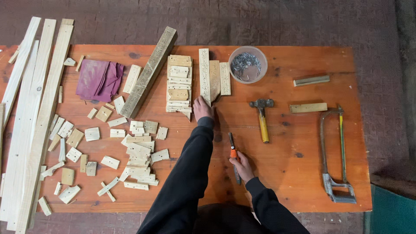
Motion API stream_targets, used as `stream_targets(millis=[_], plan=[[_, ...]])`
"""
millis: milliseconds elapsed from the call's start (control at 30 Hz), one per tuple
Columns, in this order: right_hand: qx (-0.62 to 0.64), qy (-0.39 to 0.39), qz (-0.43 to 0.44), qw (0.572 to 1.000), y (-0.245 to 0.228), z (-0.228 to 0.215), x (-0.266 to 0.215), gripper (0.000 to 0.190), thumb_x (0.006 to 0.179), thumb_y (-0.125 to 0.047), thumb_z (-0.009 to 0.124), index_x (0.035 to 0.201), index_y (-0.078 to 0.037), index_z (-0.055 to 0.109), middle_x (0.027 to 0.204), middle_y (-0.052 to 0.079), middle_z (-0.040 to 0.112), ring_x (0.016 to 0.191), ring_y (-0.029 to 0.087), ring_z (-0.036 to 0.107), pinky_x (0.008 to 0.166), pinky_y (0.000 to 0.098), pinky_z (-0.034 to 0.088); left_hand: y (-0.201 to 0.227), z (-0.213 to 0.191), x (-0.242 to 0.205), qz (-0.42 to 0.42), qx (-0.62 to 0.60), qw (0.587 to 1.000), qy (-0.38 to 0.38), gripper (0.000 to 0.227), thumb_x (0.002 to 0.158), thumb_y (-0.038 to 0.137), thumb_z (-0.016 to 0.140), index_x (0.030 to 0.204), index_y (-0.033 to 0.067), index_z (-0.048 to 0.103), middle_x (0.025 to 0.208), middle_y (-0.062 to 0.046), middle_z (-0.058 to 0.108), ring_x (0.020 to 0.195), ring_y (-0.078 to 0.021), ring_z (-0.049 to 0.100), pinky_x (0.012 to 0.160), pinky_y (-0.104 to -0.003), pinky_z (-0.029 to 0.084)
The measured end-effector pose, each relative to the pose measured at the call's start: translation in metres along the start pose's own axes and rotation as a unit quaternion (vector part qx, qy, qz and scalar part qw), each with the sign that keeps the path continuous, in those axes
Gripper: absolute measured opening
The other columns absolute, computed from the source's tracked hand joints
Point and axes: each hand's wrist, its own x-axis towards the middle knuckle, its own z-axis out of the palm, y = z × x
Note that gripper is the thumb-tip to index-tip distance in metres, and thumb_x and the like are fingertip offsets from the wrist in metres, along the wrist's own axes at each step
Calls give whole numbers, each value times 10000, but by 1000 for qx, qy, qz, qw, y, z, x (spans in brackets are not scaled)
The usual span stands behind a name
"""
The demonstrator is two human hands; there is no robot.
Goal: The person repeatedly picks up small wooden blocks and uses pliers to remove nails from them. The person places the processed blocks into a separate pile on the workbench.
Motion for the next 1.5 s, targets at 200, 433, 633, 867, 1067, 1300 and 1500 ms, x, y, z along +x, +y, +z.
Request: stream_targets(millis=[200, 433, 633, 867, 1067, 1300, 1500], plan=[[3, -3, -19, 1000, 9, -1, 11, 371, 907, -237, 740, 1208, -46, 637, 1076, 77, 578, 996, 196, 541, 890, 356, 473, -17, 6, 17, 75, -15, 997, -22, 1079, 612, 309, 954, 1466, -3, 374, 1367, -241, 470, 1205, -436, 572, 1084, -480, 488], [7, -3, -28, 1000, -3, 25, 17, 415, 898, -249, 761, 1236, -44, 632, 1101, 92, 624, 988, 180, 561, 847, 354, 504, -57, -9, 28, 149, -113, 981, -59, 750, 788, 268, 820, 1410, 33, 473, 1244, -239, 565, 1151, -463, 620, 1033, -517, 500], [4, -10, -26, 1000, -6, 50, 29, 465, 900, -252, 755, 1279, -27, 606, 1117, 97, 584, 1000, 198, 549, 856, 367, 514, -83, -58, 30, 130, -111, 985, 27, 285, 961, 307, 615, 1216, 182, 589, 1029, -86, 639, 1019, -343, 671, 927, -450, 541], [4, -5, -38, 999, 5, 70, 34, 367, 894, -251, 748, 1194, -66, 647, 1066, 79, 605, 957, 183, 575, 803, 347, 533, -106, -83, 48, -12, 49, 996, 68, 898, 732, 635, 716, 1470, 221, 415, 1419, -61, 470, 1360, -277, 453, 1078, -514, 443], [7, -1, -19, 1000, 2, 79, 23, 391, 913, -239, 731, 1247, -62, 631, 1130, 94, 594, 1020, 206, 554, 844, 370, 535, -57, -116, 39, -52, 122, 991, -22, 1225, 681, 812, 675, 1568, 86, 243, 1526, -190, 395, 1460, -344, 341, 1114, -612, 347], [-9, 10, 23, 1000, 34, 58, 29, 537, 925, -311, 752, 1360, -46, 582, 1223, 125, 598, 1092, 225, 548, 908, 399, 525, -42, -95, 61, -111, 173, 976, -73, 1358, 629, 800, 689, 1639, 180, 25, 1627, -203, 234, 1520, -350, 224, 1119, -671, 241], [-4, 24, 26, 999, 16, 62, 18, 611, 908, -310, 747, 1408, -22, 547, 1216, 142, 588, 1101, 240, 538, 923, 393, 509, -49, -90, 68, -95, 173, 978, -72, 1352, 651, 796, 708, 1642, 215, -4, 1611, -238, 238, 1503, -395, 240, 1095, -639, 300]])
